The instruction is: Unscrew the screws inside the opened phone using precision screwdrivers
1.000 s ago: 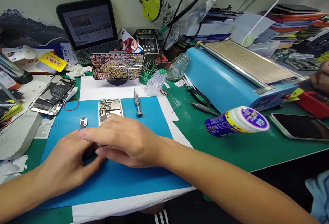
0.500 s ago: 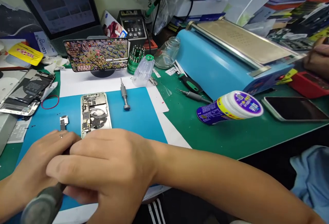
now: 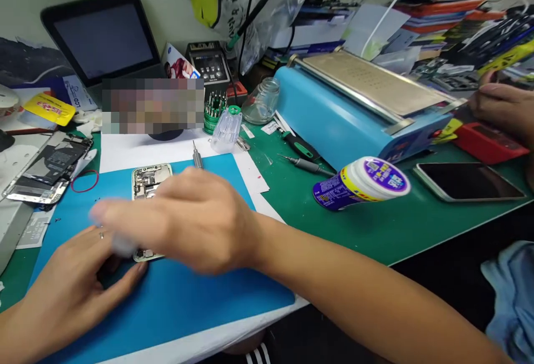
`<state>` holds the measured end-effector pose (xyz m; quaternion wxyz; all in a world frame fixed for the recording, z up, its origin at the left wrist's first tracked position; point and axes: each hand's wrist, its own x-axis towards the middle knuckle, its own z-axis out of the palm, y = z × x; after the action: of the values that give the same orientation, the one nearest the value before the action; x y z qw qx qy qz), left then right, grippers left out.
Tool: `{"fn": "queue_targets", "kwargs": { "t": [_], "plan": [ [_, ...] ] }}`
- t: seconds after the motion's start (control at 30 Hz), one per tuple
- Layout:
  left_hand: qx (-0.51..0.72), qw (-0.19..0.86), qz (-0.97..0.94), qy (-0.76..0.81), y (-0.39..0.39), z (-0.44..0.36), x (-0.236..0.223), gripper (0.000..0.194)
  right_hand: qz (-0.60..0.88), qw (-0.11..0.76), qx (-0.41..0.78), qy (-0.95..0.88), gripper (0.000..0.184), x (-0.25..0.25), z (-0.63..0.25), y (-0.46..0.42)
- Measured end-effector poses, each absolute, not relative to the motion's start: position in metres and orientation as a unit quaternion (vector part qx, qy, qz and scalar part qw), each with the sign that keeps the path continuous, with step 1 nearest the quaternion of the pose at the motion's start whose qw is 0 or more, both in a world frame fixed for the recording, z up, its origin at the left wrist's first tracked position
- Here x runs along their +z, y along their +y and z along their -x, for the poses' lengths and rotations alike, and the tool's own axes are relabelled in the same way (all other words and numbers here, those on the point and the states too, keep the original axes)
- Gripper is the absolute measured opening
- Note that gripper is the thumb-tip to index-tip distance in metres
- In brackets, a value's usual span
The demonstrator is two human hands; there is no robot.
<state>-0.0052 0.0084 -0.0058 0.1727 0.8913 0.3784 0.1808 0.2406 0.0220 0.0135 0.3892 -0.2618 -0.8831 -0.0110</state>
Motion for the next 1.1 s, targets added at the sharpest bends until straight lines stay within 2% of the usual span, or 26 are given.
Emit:
{"fn": "queue_targets", "kwargs": {
  "t": [0.07, 0.1, 0.23, 0.53, 0.73, 0.97, 1.1],
  "plan": [
    [0.159, 0.163, -0.896, 0.382, 0.008, 0.006, -0.006, 0.016, 0.301, 0.47, -0.071, -0.827, 0.028, 0.011, -0.242, 0.043],
    [0.155, 0.159, -0.896, 0.385, 0.007, 0.006, -0.006, 0.016, 0.322, 0.479, -0.076, -0.813, 0.022, 0.009, -0.243, 0.053],
    [0.15, 0.154, -0.897, 0.387, 0.006, 0.007, -0.009, 0.016, 0.385, 0.417, -0.053, -0.822, 0.005, -0.001, -0.248, 0.077],
    [0.138, 0.155, -0.895, 0.394, 0.004, 0.008, -0.008, 0.016, 0.433, 0.249, -0.065, -0.864, 0.026, -0.007, -0.248, 0.084],
    [0.14, 0.145, -0.896, 0.395, 0.005, 0.007, -0.008, 0.016, 0.426, 0.217, -0.039, -0.877, 0.022, -0.005, -0.248, 0.082],
    [0.132, 0.151, -0.895, 0.399, 0.004, 0.008, -0.008, 0.015, 0.449, 0.194, -0.007, -0.872, 0.027, -0.001, -0.244, 0.081],
    [0.134, 0.153, -0.894, 0.398, 0.004, 0.008, -0.008, 0.016, 0.554, 0.16, -0.04, -0.816, 0.031, 0.006, -0.245, 0.079]
  ]
}}
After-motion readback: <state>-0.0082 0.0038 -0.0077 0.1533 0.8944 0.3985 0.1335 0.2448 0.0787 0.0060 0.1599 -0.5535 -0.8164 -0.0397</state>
